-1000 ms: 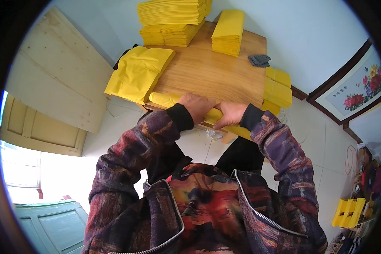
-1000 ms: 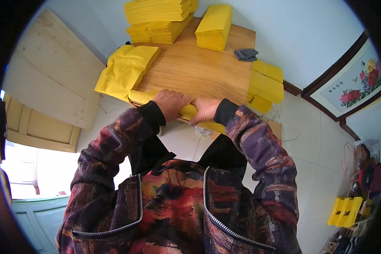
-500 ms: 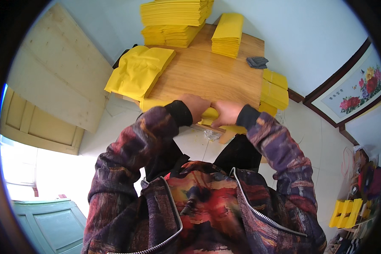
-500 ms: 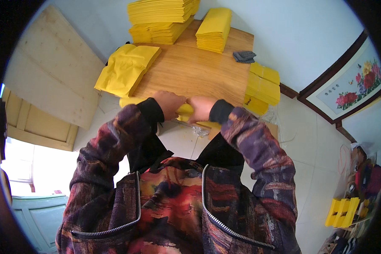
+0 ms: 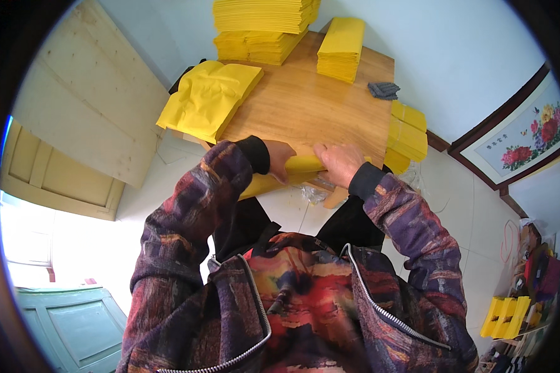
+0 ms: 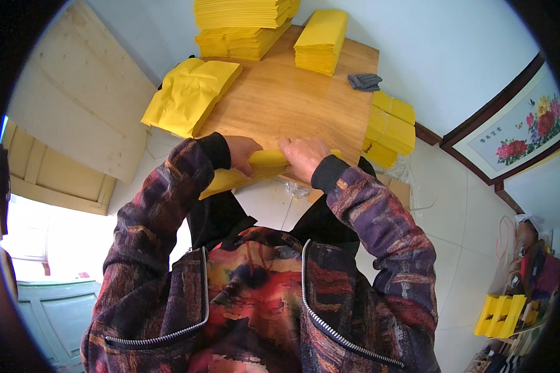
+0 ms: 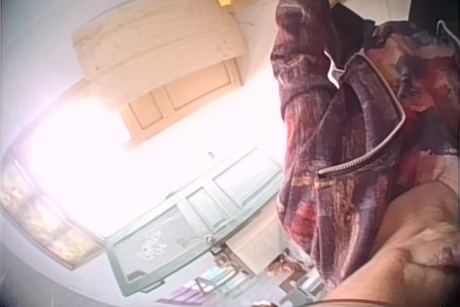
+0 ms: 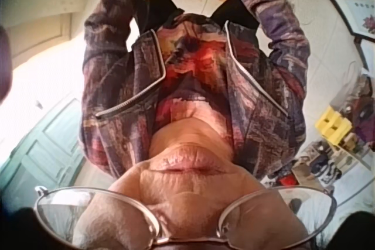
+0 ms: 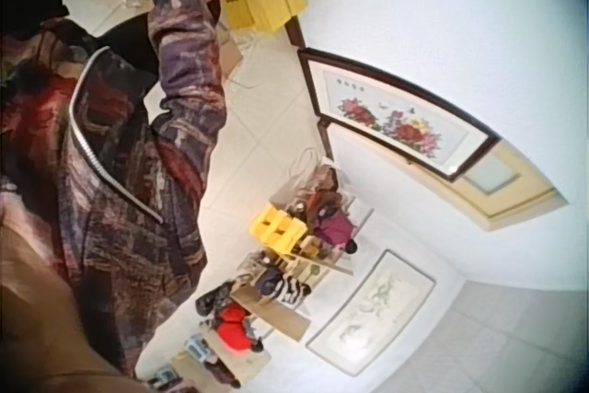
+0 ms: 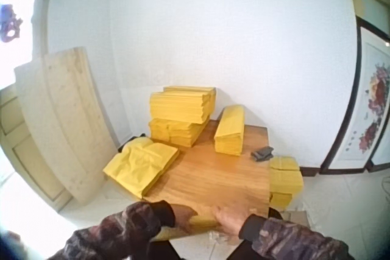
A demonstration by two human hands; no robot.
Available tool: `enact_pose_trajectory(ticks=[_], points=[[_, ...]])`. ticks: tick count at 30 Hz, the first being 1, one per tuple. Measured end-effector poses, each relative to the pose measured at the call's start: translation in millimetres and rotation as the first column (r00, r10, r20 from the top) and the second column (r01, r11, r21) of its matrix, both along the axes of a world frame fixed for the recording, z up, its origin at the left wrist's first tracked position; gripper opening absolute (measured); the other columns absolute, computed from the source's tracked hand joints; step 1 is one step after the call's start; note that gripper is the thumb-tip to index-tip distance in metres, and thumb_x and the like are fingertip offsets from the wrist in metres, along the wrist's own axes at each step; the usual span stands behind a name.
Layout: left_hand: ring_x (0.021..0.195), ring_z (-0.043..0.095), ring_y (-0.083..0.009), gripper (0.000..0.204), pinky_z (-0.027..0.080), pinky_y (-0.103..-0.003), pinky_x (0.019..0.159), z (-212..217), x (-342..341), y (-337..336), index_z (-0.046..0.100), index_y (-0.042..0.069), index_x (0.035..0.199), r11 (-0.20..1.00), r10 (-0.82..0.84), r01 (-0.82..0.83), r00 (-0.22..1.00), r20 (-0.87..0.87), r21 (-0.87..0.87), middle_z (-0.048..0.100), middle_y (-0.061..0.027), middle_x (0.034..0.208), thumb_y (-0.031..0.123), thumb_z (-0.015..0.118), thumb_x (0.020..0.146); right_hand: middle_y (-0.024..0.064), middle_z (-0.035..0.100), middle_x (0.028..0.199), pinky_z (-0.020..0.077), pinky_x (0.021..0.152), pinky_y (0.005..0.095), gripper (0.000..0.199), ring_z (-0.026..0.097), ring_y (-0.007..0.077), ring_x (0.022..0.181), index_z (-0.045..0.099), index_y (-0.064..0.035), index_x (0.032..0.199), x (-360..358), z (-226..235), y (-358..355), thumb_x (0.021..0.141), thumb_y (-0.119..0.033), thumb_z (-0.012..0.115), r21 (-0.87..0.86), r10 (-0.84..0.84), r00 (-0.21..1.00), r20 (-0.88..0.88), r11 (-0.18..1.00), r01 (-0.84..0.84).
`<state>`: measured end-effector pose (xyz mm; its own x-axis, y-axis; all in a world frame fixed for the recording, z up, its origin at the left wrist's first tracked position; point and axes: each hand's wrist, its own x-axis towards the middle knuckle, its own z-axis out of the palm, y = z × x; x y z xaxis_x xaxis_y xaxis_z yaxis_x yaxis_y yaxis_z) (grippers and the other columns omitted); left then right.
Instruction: The person folds yellow paper sheets on a wooden table, repeatedly folding each sheet in half and pressing the creases. The person stacks the folded sheets into a pile on the table.
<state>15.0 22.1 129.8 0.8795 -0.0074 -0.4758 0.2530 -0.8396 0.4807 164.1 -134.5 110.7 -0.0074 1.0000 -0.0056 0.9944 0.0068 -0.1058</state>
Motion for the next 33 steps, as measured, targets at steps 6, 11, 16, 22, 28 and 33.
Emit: enact_pose_trajectory(ticks=[6,11,16,22,28,33], points=[[0.089,0.063,-0.0355,0.039,0.05,-0.044,0.075,-7.8,3.8,-24.8,0.06,0.011,0.095,0.936,-0.051,-0.001,0.989,0.137,0.352,0.066,-0.0163,0.087,0.03,0.075,0.065,0.0216,0.068,0.098,0.051,0.077,0.038,0.058,0.066,0.0316,0.089,0.061,-0.0018,0.115,18.4,10.7,3.7,0.069,-0.033,0.078,-0.535,-0.23,0.721,-0.653,0.814,-0.225],[0.09,0.064,-0.0348,0.043,0.05,-0.042,0.076,-9.6,7.8,-13.9,0.062,0.007,0.098,0.996,-0.006,0.007,1.0,-0.008,0.085,0.067,-0.0175,0.088,0.032,0.076,0.066,0.0234,0.067,0.099,0.0508,0.077,0.0387,0.057,0.065,0.034,0.09,0.061,-0.0009,0.113,-1.1,0.6,-1.5,0.068,-0.032,0.078,-0.268,-0.055,0.99,-0.127,0.963,0.02],[0.088,0.064,-0.0352,0.044,0.05,-0.042,0.078,-14.9,1.6,-11.7,0.064,0.005,0.099,0.996,-0.025,0.014,0.992,0.123,0.093,0.067,-0.018,0.089,0.032,0.076,0.067,0.0238,0.066,0.099,0.0504,0.077,0.0374,0.058,0.064,0.0344,0.091,0.061,-0.0006,0.112,7.8,-4.4,1.3,0.067,-0.033,0.078,-0.345,-0.068,0.937,-0.343,0.937,-0.058],[0.087,0.064,-0.0361,0.043,0.05,-0.043,0.078,-27.7,3.9,-20.5,0.063,0.006,0.099,0.928,-0.062,0.06,0.998,-0.007,0.367,0.067,-0.0168,0.088,0.031,0.076,0.067,0.0217,0.067,0.096,0.0507,0.074,0.0404,0.049,0.065,0.0353,0.088,0.061,-0.0003,0.104,7.8,-12.2,-3.0,0.068,-0.03,0.077,-0.39,-0.1,0.852,-0.514,0.912,-0.128],[0.089,0.065,-0.0341,0.036,0.05,-0.044,0.077,-27.5,-1.7,-7.8,0.064,0.009,0.096,0.998,-0.062,0.062,0.998,-0.011,0.029,0.068,-0.0145,0.088,0.027,0.075,0.067,0.0181,0.067,0.085,0.0502,0.069,0.0451,0.037,0.064,0.0377,0.084,0.06,-0.0012,0.087,1.2,-22.5,-6.3,0.067,-0.029,0.075,-0.231,-0.051,0.97,-0.238,0.973,-0.005],[0.093,0.064,-0.0332,0.051,0.049,-0.04,0.082,-35.6,-1.1,-22.9,0.063,0.007,0.108,0.915,0.014,-0.009,1.0,-0.01,0.404,0.068,-0.0166,0.096,0.029,0.079,0.065,0.0202,0.067,0.084,0.0503,0.07,0.0442,0.037,0.064,0.0381,0.083,0.062,-0.0027,0.09,15.9,-35.8,-8.3,0.068,-0.03,0.075,-0.362,-0.076,0.778,-0.624,0.91,-0.201]])
